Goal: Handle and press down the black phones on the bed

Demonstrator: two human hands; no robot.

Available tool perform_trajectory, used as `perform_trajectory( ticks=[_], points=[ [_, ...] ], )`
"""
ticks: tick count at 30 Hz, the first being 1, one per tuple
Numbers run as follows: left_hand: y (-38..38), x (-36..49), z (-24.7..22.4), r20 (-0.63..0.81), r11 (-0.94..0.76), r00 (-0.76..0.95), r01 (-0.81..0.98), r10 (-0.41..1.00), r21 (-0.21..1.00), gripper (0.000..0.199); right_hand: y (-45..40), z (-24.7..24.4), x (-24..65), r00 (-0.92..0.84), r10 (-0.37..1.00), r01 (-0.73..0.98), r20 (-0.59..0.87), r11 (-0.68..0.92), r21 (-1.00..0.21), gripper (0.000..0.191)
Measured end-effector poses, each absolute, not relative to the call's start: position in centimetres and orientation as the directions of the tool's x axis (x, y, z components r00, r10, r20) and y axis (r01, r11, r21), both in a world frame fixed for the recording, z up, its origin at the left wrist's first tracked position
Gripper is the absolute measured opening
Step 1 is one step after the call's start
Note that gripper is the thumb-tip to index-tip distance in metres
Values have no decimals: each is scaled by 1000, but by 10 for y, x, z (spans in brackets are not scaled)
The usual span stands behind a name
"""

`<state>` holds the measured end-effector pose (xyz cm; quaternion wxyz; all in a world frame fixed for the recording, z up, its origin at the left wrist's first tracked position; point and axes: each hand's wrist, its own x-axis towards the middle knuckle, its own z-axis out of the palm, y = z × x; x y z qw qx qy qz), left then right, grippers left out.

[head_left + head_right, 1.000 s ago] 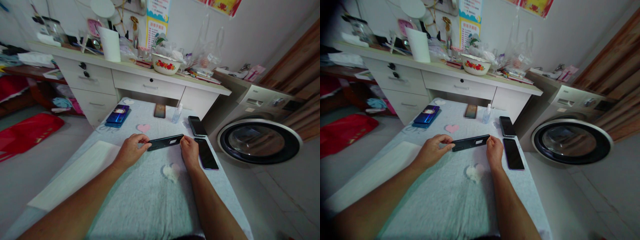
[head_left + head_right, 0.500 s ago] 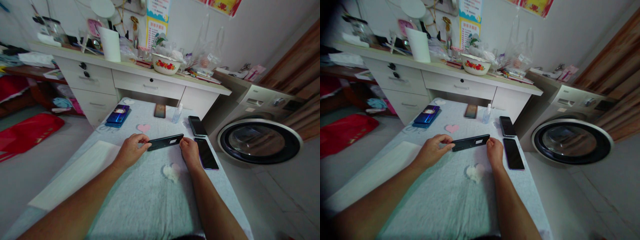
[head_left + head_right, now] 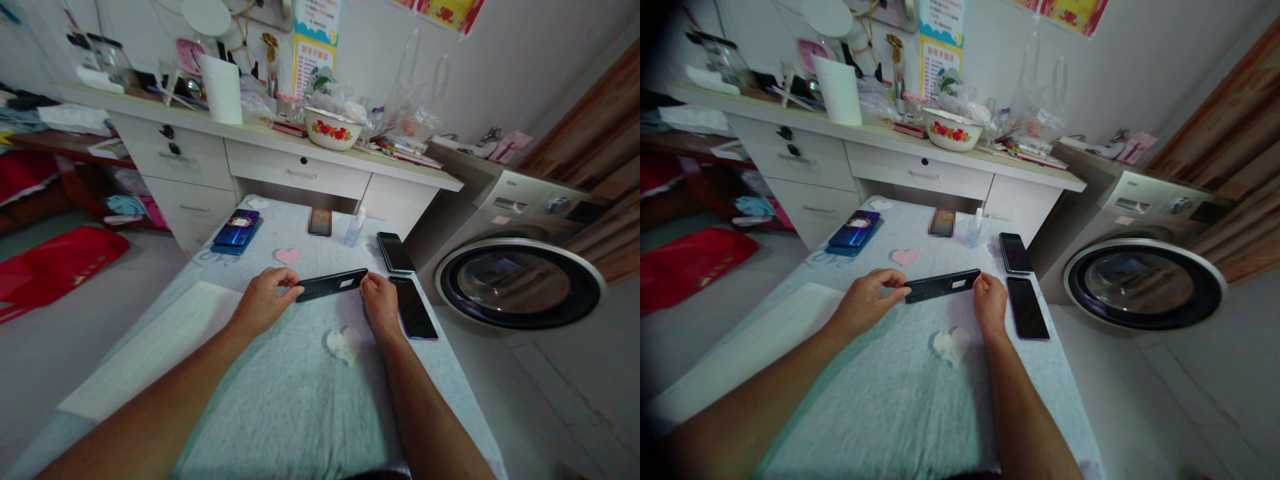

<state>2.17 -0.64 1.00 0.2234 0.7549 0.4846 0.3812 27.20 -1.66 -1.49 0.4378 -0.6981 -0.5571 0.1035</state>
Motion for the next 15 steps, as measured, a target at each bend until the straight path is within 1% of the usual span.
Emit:
perform_trajectory(
  ticks=[4, 8, 15],
  points=[
    [-5, 21, 8, 359, -432, 242, 566, 901, 703, 11, -18, -10, 271, 321, 901, 713, 294, -26, -700, 34],
    [-5, 21, 7, 355, -424, 236, 568, 905, 705, 11, -19, -8, 271, 293, 909, 738, 297, -18, -674, 32],
    [-6, 21, 8, 357, -427, 237, 579, 903, 695, 10, -17, -15, 274, 342, 871, 684, 353, 27, -729, 36]
  ],
)
